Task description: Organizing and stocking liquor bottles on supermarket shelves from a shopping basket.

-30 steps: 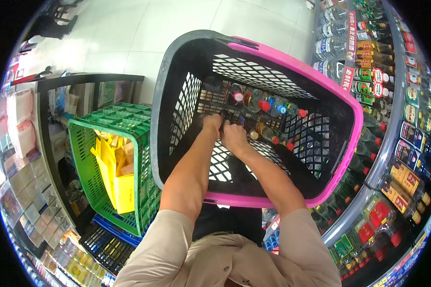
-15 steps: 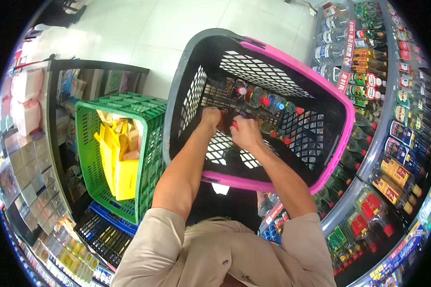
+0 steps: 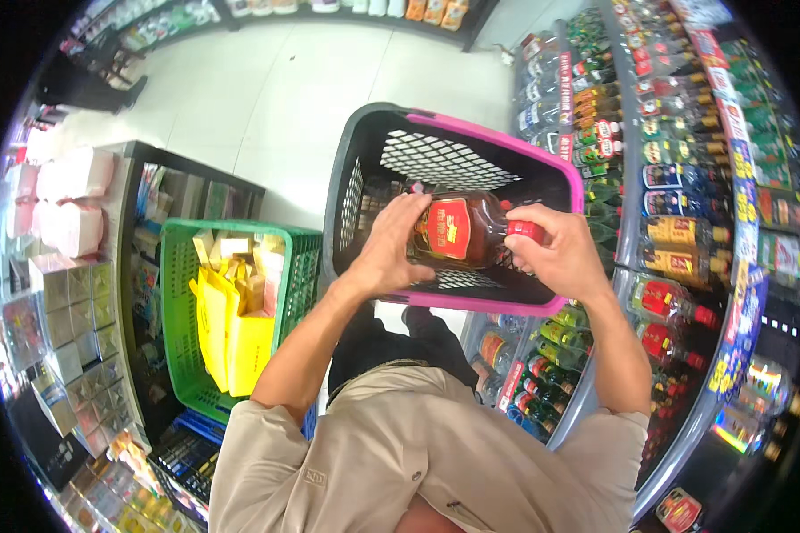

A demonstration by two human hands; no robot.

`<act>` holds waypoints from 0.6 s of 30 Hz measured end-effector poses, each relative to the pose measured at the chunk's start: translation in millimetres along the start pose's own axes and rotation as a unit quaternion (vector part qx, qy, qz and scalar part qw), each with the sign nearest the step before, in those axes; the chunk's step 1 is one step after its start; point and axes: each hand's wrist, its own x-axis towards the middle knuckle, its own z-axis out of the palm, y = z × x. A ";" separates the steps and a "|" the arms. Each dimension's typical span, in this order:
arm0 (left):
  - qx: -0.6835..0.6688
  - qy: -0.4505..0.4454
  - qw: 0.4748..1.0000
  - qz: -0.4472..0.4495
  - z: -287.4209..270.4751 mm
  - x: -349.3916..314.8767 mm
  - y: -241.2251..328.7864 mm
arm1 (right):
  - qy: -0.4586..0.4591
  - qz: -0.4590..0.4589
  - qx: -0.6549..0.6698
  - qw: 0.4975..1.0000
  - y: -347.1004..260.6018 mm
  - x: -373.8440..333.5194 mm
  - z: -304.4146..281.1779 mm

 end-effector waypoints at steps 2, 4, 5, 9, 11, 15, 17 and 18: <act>0.083 0.036 0.993 0.078 1.6 -2.5 24.7 | 0.007 0.017 0.019 1.000 -25.4 -24.6 -17.7; 0.086 0.032 0.989 0.115 -2.5 -4.9 43.9 | 0.036 -0.022 -0.019 0.999 -48.5 -49.7 -23.3; 0.083 0.036 0.985 0.150 -2.8 -3.8 53.8 | 0.054 -0.062 -0.046 0.995 -59.7 -63.0 -27.3; 0.020 -0.034 0.987 0.159 -3.3 -8.9 91.8 | 0.121 -0.142 -0.150 0.971 -86.6 -117.8 -28.9; -0.027 -0.083 0.977 0.196 -4.4 -10.1 106.4 | 0.117 -0.096 -0.142 0.978 -95.5 -151.5 -28.1; -0.131 -0.326 0.933 0.083 -4.3 1.6 126.7 | 0.152 -0.082 -0.201 0.964 -120.9 -202.9 -13.7; -0.134 -0.397 0.899 0.124 6.1 4.6 138.4 | 0.191 -0.072 -0.195 0.959 -133.2 -229.3 -13.7; -0.145 -0.428 0.886 0.101 14.1 5.5 146.2 | 0.174 -0.046 -0.200 0.963 -137.2 -241.6 -15.7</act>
